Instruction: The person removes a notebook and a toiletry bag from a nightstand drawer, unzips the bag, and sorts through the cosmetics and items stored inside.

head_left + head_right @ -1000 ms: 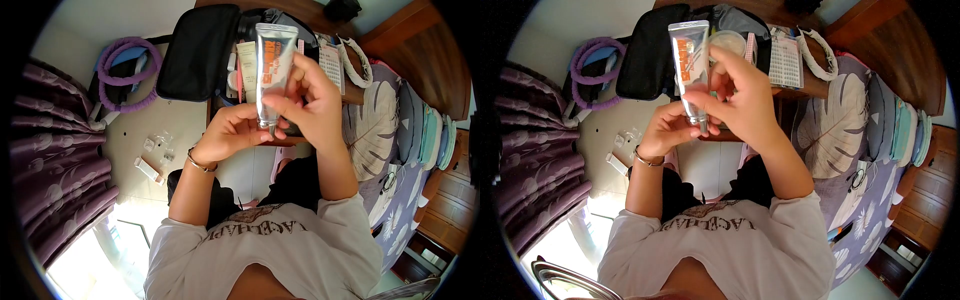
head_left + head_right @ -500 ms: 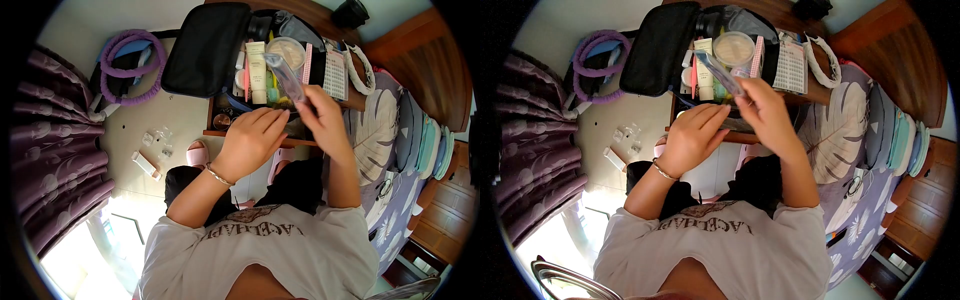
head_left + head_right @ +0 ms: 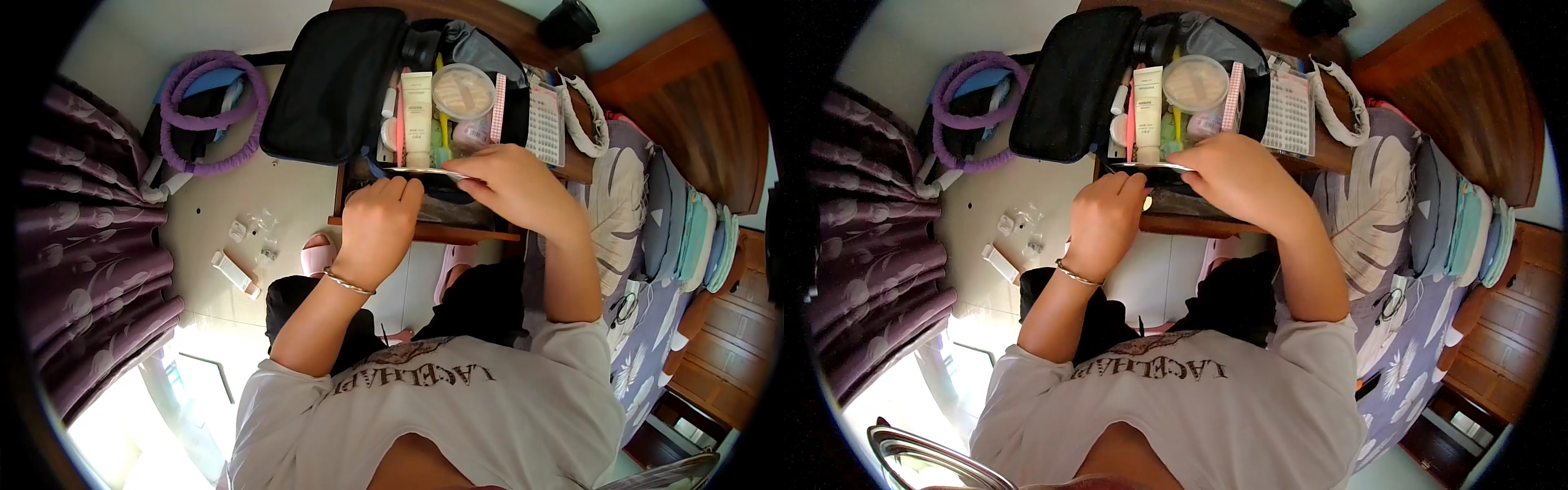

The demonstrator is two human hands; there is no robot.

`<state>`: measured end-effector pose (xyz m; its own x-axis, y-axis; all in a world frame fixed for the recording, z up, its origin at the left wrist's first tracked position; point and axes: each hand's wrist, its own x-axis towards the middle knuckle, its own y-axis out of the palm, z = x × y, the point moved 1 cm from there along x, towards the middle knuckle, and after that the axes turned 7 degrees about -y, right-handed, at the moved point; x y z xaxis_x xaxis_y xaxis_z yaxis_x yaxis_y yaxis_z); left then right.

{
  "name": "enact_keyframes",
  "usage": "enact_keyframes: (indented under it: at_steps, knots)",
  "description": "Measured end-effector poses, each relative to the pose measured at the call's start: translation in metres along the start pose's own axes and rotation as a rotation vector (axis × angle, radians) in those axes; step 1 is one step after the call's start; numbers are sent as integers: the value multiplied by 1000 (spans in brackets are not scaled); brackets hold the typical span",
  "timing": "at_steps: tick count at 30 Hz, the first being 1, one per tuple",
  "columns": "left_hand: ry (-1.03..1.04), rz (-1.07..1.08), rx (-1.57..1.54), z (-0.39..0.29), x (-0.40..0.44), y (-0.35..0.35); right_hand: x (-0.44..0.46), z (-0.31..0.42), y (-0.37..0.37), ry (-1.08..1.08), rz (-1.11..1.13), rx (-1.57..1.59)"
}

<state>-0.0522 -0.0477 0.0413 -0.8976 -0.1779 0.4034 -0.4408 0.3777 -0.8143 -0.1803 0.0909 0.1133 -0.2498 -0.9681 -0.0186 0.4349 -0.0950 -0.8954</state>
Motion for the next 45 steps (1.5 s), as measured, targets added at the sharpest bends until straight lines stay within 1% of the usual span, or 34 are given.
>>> enact_keyframes:
  at_steps: [1,3,5,7,9,10,12,13,17,19,20,21,22,23,24,26,28,30,31,32,34,35,37,41,43,44,45]
  knots:
    - [-2,-7,-22,0,0,0,5,0,4,0,2,1]
    - [0,-10,-47,-1,-1,0,13,-4,19,48,144,-170]
    - [-7,-57,-108,0,2,1,15,-8,29,58,147,-183]
    - [-4,-60,-102,-1,4,-1,15,-8,28,61,150,-197]
    - [-1,-58,-96,0,5,-3,10,-4,20,-28,-105,-25]
    - [-14,-56,-99,1,5,-4,9,-6,19,-27,-106,-26]
    - [-28,-54,-106,1,6,-4,6,-11,21,-105,-45,74]
    - [-17,-52,-94,0,6,-4,5,-14,30,-79,-11,8]
    - [-18,-43,-70,0,7,-2,3,-22,38,-40,44,-83]
    - [-31,-44,-96,2,8,-3,3,-23,27,-16,-68,86]
    - [-45,-42,-126,2,7,-4,5,-18,25,-16,-68,87]
    - [-46,-41,-125,1,7,-6,11,-10,22,-32,-191,-3]
    - [-75,9,-129,-2,7,-9,17,-2,20,-47,-315,-92]
    - [-101,60,-132,-3,6,-10,24,3,21,-120,-319,-94]
    - [-97,63,-129,-3,6,-11,31,3,22,-118,-324,-92]
    - [-111,69,-127,-2,6,-11,42,3,20,-188,-378,56]
    - [-109,64,-122,0,5,-10,46,4,13,-173,-344,24]
    - [-113,60,-118,1,4,-11,52,-3,15,-324,-291,-257]
    - [-102,53,-114,0,5,-12,51,-11,20,-368,-171,-327]
    - [-88,44,-110,0,6,-12,50,-12,23,-368,-171,-327]
    - [-86,39,-107,1,5,-12,49,-13,28,-432,-107,-478]
    - [-87,36,-104,1,5,-11,49,-12,29,-435,-104,-479]
    - [-79,29,-102,0,4,-12,48,-10,32,-506,-51,-677]
    - [-56,23,-98,-1,3,-13,47,-12,20,-576,-71,-696]
    - [-58,33,-95,0,2,-13,44,-5,2,-440,-254,-553]
    - [-54,44,-91,0,2,-13,43,-3,-5,-442,-250,-549]
    - [-59,45,-92,1,2,-14,40,-1,-14,-379,-446,-332]
